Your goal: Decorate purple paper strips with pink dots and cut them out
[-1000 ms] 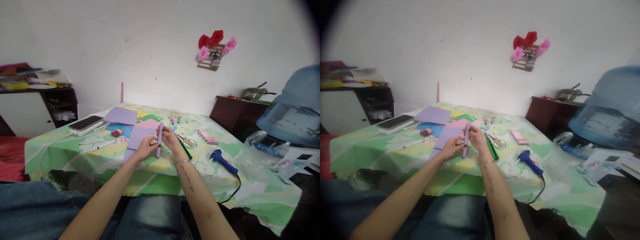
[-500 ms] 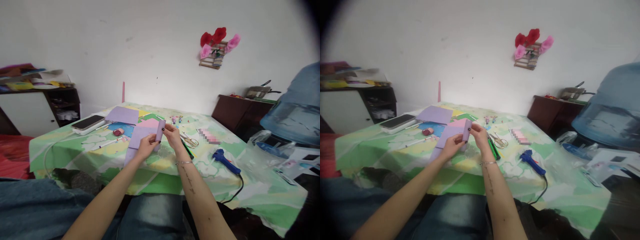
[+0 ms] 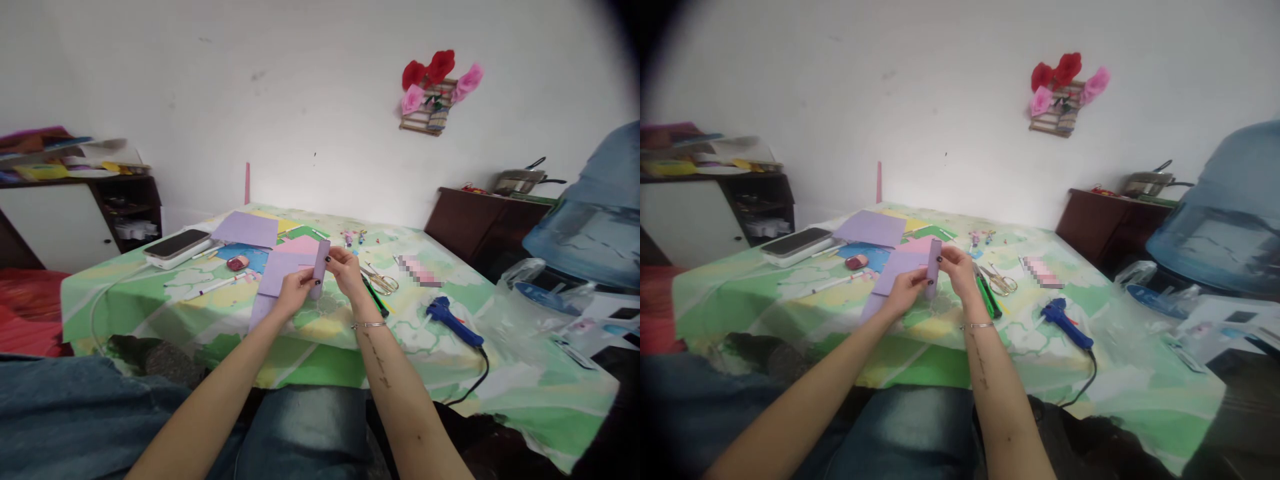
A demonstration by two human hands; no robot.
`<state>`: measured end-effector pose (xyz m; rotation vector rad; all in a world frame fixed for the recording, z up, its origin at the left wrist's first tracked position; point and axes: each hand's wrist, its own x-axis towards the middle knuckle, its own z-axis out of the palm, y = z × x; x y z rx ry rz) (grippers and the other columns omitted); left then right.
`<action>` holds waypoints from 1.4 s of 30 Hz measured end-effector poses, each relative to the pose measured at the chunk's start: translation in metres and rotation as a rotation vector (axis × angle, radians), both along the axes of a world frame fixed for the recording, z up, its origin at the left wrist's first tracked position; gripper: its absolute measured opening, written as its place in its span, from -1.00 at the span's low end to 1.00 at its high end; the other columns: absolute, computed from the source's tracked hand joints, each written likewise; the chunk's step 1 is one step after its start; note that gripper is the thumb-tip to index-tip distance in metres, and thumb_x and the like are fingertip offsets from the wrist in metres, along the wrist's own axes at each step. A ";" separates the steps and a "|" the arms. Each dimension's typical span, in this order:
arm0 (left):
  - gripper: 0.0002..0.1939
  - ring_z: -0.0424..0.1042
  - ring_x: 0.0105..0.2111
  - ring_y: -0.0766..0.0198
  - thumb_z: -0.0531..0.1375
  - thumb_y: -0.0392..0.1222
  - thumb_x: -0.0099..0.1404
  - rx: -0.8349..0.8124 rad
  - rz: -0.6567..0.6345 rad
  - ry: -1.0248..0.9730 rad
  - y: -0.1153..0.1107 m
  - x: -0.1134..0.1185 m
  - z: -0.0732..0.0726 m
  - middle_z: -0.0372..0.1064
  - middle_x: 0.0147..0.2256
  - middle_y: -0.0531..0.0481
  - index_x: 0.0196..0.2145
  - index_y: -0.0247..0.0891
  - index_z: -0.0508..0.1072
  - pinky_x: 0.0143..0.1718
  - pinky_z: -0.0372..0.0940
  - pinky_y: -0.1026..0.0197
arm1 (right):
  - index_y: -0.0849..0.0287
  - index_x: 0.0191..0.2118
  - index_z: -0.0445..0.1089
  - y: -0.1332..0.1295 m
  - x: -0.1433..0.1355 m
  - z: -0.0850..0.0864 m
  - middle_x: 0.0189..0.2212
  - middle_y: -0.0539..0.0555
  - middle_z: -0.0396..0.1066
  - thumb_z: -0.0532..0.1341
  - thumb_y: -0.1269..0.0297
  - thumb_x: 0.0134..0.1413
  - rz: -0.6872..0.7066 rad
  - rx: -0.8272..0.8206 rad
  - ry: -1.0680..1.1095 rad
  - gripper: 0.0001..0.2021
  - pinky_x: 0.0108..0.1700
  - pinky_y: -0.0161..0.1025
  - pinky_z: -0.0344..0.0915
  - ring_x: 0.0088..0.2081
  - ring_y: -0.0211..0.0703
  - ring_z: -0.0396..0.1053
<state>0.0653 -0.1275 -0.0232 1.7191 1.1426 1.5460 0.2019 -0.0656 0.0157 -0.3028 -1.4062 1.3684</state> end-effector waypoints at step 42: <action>-0.76 0.34 -0.49 0.41 0.13 -0.11 0.32 -0.303 -0.468 -0.207 -0.014 0.004 0.007 0.35 -0.35 0.04 -0.15 -0.33 0.36 -0.48 0.33 0.30 | 0.16 -0.44 0.29 -0.007 -0.007 0.001 -0.54 0.02 0.52 0.45 0.35 -0.37 0.011 -0.177 0.109 -0.66 -0.32 -0.11 0.47 -0.41 -0.03 0.53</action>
